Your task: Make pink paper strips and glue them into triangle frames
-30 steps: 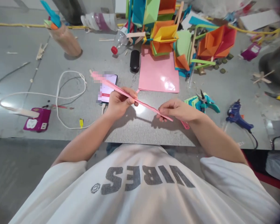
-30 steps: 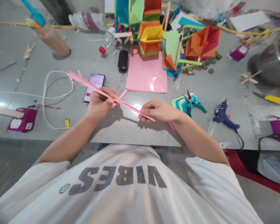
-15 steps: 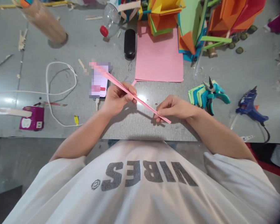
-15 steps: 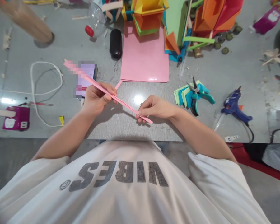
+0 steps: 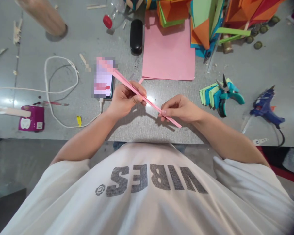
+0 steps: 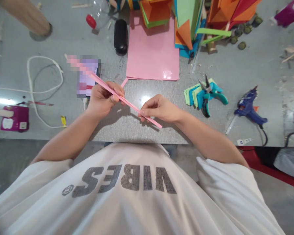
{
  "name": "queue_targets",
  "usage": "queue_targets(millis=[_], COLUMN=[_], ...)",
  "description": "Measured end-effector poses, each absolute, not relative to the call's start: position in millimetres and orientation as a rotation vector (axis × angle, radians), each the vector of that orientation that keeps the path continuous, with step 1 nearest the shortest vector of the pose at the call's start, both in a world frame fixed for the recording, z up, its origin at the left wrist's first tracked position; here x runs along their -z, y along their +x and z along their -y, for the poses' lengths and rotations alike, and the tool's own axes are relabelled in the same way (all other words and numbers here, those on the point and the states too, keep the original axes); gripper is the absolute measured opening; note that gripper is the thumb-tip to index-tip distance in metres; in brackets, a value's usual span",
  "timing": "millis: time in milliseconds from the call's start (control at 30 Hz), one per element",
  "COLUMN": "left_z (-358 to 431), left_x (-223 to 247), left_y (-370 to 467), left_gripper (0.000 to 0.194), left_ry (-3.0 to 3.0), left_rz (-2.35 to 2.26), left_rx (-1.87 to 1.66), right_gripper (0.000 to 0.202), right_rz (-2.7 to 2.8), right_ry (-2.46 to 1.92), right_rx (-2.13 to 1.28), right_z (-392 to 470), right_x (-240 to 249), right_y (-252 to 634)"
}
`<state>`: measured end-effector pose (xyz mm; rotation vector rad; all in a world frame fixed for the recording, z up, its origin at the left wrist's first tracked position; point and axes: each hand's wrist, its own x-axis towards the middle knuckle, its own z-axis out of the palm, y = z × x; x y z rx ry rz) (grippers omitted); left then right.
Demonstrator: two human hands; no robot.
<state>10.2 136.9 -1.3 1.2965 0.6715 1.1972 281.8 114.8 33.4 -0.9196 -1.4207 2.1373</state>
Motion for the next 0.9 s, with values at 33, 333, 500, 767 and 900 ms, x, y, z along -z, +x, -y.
queue_targets(millis=[33, 333, 500, 767, 900], left_z=[-136, -133, -128, -120, -120], left_x=[0, -4, -5, -6, -8], left_y=[11, 14, 16, 19, 19], left_gripper=[0.047, 0.046, 0.042, 0.040, 0.039], left_ry=[1.310, 1.314, 1.310, 1.339, 1.360], left_rz=[-0.664, -0.658, -0.657, -0.657, -0.642], left_rx=[-1.198, -1.178, -1.185, -1.170, -1.181], right_gripper=[0.031, 0.041, 0.034, 0.021, 0.042], right_rz=[1.430, 1.358, 1.411, 1.460, 1.467], right_ry=[-0.928, -0.968, -0.981, -1.074, -0.995], right_rx=[-2.116, -2.126, -2.004, -1.904, -1.991], right_z=[-114, -112, -109, -104, -106], right_x=[-34, -32, -33, -33, -32], right_y=[282, 278, 272, 269, 270])
